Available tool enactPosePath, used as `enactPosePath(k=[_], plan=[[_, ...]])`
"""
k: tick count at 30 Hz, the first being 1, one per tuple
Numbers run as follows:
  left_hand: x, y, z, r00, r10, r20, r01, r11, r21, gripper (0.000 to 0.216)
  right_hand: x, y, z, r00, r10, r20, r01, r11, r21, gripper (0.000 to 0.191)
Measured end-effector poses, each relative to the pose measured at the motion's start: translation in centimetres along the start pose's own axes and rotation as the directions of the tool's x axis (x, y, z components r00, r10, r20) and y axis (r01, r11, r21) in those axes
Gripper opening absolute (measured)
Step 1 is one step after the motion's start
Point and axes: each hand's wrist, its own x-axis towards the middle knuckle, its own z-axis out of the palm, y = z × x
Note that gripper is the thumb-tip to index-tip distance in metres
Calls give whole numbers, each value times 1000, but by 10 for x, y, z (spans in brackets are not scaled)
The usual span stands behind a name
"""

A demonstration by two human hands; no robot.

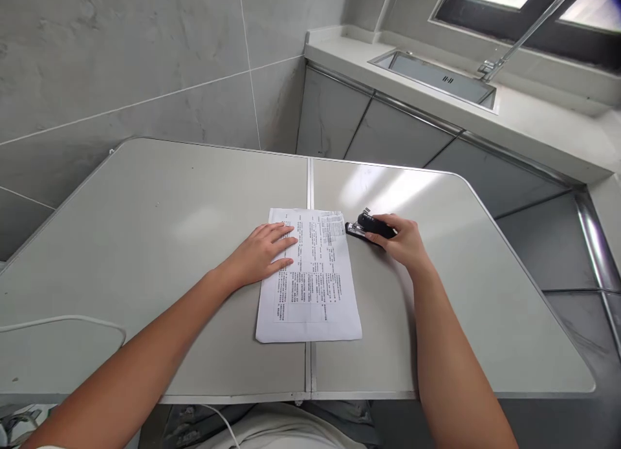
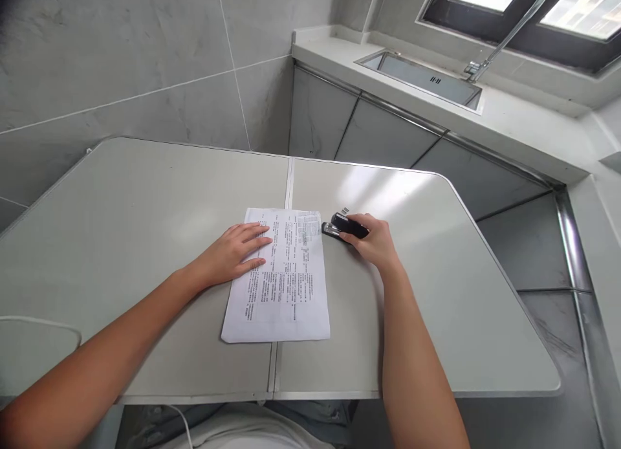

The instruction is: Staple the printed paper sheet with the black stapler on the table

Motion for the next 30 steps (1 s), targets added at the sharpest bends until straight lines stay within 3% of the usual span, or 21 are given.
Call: enactPosePath(k=[4, 8, 14, 17, 30], plan=[[-1, -3, 1, 999, -16, -41, 16, 1000, -9, 42, -3, -2, -6, 971, -144, 188, 141, 989, 34, 32], [-1, -1, 0, 999, -28, -45, 27, 999, -23, 41, -4, -7, -6, 942, -178, 284, 169, 984, 57, 32], [-1, 0, -3, 999, -22, -30, 20, 998, -59, 41, -3, -22, 8, 919, -295, 260, 299, 954, 26, 48], [-1, -1, -3, 999, -23, -34, 20, 997, -72, 40, -3, -29, 13, 905, -350, 241, 354, 935, 32, 41], [-1, -2, -2, 998, -11, -59, 5, 995, -102, 40, -8, -44, 20, 926, -292, 240, 326, 938, -116, 37]])
